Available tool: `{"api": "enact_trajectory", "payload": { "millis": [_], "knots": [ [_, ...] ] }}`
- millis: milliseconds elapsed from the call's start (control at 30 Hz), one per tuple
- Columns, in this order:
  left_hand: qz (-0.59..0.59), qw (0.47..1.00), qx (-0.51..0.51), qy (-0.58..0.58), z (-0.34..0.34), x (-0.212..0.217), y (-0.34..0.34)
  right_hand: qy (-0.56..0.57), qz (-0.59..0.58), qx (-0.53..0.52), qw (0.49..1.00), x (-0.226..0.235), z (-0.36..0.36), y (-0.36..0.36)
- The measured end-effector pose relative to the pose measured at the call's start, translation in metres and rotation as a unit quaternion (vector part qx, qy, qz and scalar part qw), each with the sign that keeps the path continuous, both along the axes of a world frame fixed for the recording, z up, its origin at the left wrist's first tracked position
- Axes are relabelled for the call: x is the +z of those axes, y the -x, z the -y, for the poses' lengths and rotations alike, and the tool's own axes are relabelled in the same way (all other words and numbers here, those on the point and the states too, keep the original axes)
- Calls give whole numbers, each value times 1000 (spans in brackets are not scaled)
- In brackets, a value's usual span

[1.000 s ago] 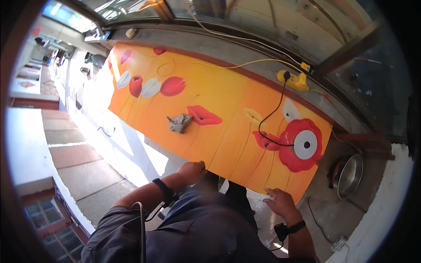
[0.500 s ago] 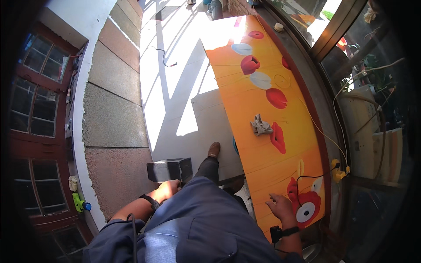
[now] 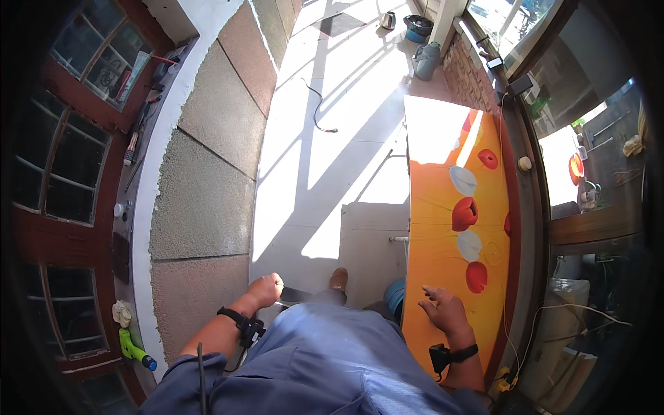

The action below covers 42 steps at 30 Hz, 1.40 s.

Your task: The person wipes a large yellow panel with a cloth, connects a small white circular fan to a yellow power strip to test it, and then mounts the fan into a red floral-shaped base on the panel while adjusting a metal track at the edge.

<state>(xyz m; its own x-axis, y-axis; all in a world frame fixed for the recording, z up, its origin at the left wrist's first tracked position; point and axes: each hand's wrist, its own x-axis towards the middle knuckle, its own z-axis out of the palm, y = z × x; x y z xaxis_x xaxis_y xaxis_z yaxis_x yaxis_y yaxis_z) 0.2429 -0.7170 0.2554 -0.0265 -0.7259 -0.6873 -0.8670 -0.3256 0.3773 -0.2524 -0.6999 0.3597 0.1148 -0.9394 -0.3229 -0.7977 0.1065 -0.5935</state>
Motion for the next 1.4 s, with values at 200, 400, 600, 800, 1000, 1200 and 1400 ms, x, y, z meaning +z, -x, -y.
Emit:
{"api": "enact_trajectory", "payload": {
  "millis": [200,400,600,800,1000,1200,1400],
  "knots": [
    [-41,992,111,39,148,31,7,44,6,50,998,23,171,-9],
    [2,984,178,-19,260,25,-1,54,41,47,997,10,345,6],
    [9,967,245,-71,360,64,7,71,63,64,993,20,540,19],
    [47,984,160,-65,484,35,-8,70,53,96,992,12,745,7],
    [-53,974,205,-82,719,14,-4,-66,-2,-33,997,-61,910,58],
    [-62,975,212,-27,992,57,-17,-182,152,-309,921,-116,988,110],
    [-78,971,221,44,1227,36,-25,-251,176,-394,867,-110,1130,113]
  ]
}}
